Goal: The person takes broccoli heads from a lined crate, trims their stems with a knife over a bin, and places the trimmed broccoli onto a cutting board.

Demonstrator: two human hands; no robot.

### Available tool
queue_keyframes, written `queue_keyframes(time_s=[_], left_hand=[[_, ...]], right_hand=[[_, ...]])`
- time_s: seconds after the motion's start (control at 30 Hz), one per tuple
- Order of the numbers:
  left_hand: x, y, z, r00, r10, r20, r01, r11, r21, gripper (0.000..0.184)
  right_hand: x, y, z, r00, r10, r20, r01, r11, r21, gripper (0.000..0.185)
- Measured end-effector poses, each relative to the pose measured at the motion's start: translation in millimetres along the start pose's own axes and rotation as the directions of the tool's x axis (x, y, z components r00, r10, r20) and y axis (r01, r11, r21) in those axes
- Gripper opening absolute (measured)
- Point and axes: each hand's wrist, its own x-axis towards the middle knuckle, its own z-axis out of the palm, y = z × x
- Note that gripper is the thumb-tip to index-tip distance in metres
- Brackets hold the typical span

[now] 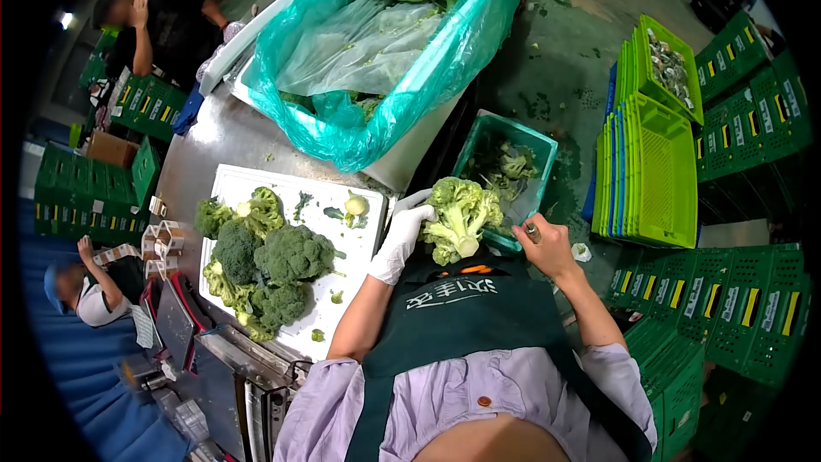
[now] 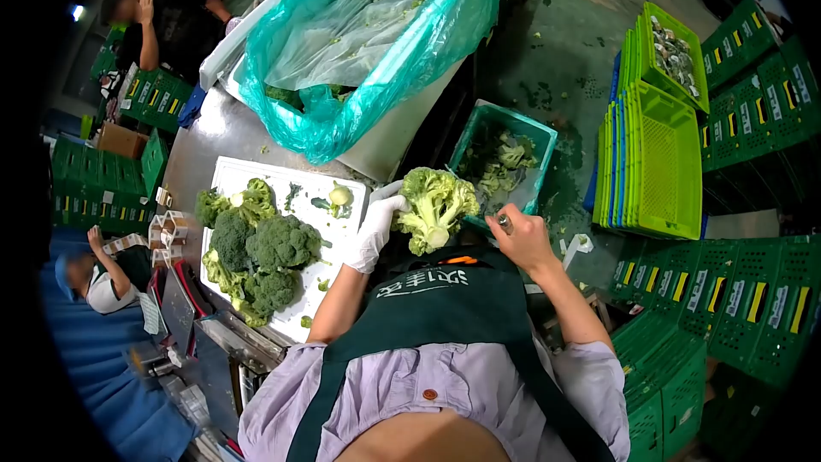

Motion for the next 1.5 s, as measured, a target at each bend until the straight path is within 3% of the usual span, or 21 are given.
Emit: queue_keyframes(time_s=[0.13, 0.2, 0.37, 0.43, 0.5, 0.67, 0.77, 0.83, 0.9, 0.97, 1.0, 1.03, 1.07, 1.1, 1.17, 1.2, 1.3, 1.37, 1.4, 1.43, 1.5], left_hand=[[-1.4, 7.7, 2.4, 0.998, -0.029, 0.05, 0.03, 0.999, -0.026, 0.051], [-3.2, 14.0, 2.3, 0.997, -0.049, 0.061, 0.051, 0.998, -0.029, 0.05], [-3.1, 21.8, 3.6, 0.993, -0.113, 0.042, 0.105, 0.983, 0.152, 0.053], [-4.2, 25.7, 6.8, 0.995, -0.098, 0.013, 0.094, 0.978, 0.186, 0.051], [-3.5, 26.8, 8.2, 0.997, -0.071, -0.016, 0.072, 0.935, 0.347, 0.049], [5.0, 17.7, 6.7, 0.997, -0.071, 0.014, 0.052, 0.838, 0.542, 0.044], [-2.1, 34.4, 18.4, 0.997, -0.07, -0.028, 0.071, 0.742, 0.667, 0.039], [-3.4, 37.7, 18.0, 0.993, -0.112, -0.028, 0.1, 0.709, 0.698, 0.041], [-7.7, 40.7, 17.5, 0.998, -0.004, -0.065, 0.051, 0.661, 0.748, 0.041], [-16.4, 40.8, 15.0, 0.997, 0.003, -0.082, 0.062, 0.623, 0.78, 0.047], [-20.0, 37.4, 14.9, 0.988, 0.133, -0.073, -0.024, 0.61, 0.792, 0.05], [-17.8, 37.6, 16.0, 0.96, 0.275, -0.053, -0.123, 0.584, 0.802, 0.054], [-15.0, 36.6, 18.2, 0.96, 0.276, -0.045, -0.13, 0.583, 0.802, 0.054], [-13.1, 33.6, 20.1, 0.945, 0.325, -0.044, -0.163, 0.582, 0.797, 0.054], [-11.0, 27.7, 22.3, 0.907, 0.419, -0.046, -0.225, 0.573, 0.788, 0.057], [-10.2, 25.8, 24.7, 0.89, 0.453, -0.044, -0.256, 0.579, 0.774, 0.056], [-9.4, 21.7, 36.3, 0.864, 0.493, -0.104, -0.28, 0.641, 0.715, 0.055], [-12.3, 23.3, 46.5, 0.901, 0.406, -0.151, -0.217, 0.725, 0.654, 0.056], [-13.7, 21.7, 51.6, 0.897, 0.419, -0.143, -0.229, 0.715, 0.66, 0.059], [-16.3, 19.8, 55.0, 0.893, 0.43, -0.133, -0.24, 0.706, 0.667, 0.061], [-28.3, 29.5, 58.7, 0.874, 0.484, 0.042, -0.347, 0.561, 0.751, 0.071]], right_hand=[[2.2, 3.5, 5.0, 0.985, -0.169, 0.019, 0.17, 0.979, -0.112, 0.02], [1.2, 9.6, 1.7, 0.983, -0.177, 0.049, 0.182, 0.974, -0.132, 0.02], [2.9, 14.7, -6.4, 0.985, -0.168, 0.036, 0.171, 0.971, -0.167, 0.018], [6.3, 10.2, -10.4, 0.96, -0.261, 0.102, 0.28, 0.916, -0.289, 0.016], [9.0, 9.0, -9.3, 0.949, -0.288, 0.13, 0.314, 0.9, -0.301, 0.016], [11.9, 22.2, -9.4, 0.939, -0.295, 0.175, 0.341, 0.859, -0.382, 0.014], [10.9, 44.9, -0.7, 0.956, -0.287, 0.061, 0.275, 0.804, -0.527, 0.012], [10.5, 66.1, 6.8, 0.996, 0.087, -0.013, -0.071, 0.707, -0.703, 0.011], [12.5, 73.0, -12.4, 0.991, 0.038, -0.129, -0.105, 0.819, -0.564, 0.013], [7.7, 64.3, -20.4, 0.975, 0.145, -0.166, -0.198, 0.906, -0.374, 0.017], [0.6, 57.5, -18.0, 0.974, 0.159, -0.161, -0.209, 0.906, -0.368, 0.017], [0.6, 51.5, -16.3, 0.97, 0.211, -0.124, -0.232, 0.953, -0.194, 0.02], [0.8, 46.0, -14.2, 0.965, 0.251, -0.078, -0.253, 0.967, -0.018, 0.023], [-0.7, 38.5, -7.9, 0.944, 0.328, -0.029, -0.326, 0.942, 0.076, 0.027], [-8.0, 30.4, 15.0, 0.96, 0.28, 0.01, -0.271, 0.918, 0.29, 0.029], [-6.9, 9.0, 17.5, 0.955, 0.287, 0.071, -0.287, 0.841, 0.459, 0.036], [-8.7, -7.8, 41.1, 0.986, 0.168, -0.008, -0.15, 0.9, 0.408, 0.052], [-10.3, -11.4, 51.4, 0.983, 0.179, -0.039, -0.147, 0.896, 0.418, 0.057], [-9.0, -6.1, 62.3, 0.978, 0.112, -0.178, -0.03, 0.911, 0.411, 0.053], [-9.2, -1.9, 63.5, 0.978, 0.11, -0.176, -0.028, 0.912, 0.41, 0.053], [-8.6, 5.5, 54.3, 0.897, 0.442, 0.025, -0.345, 0.663, 0.664, 0.053]])
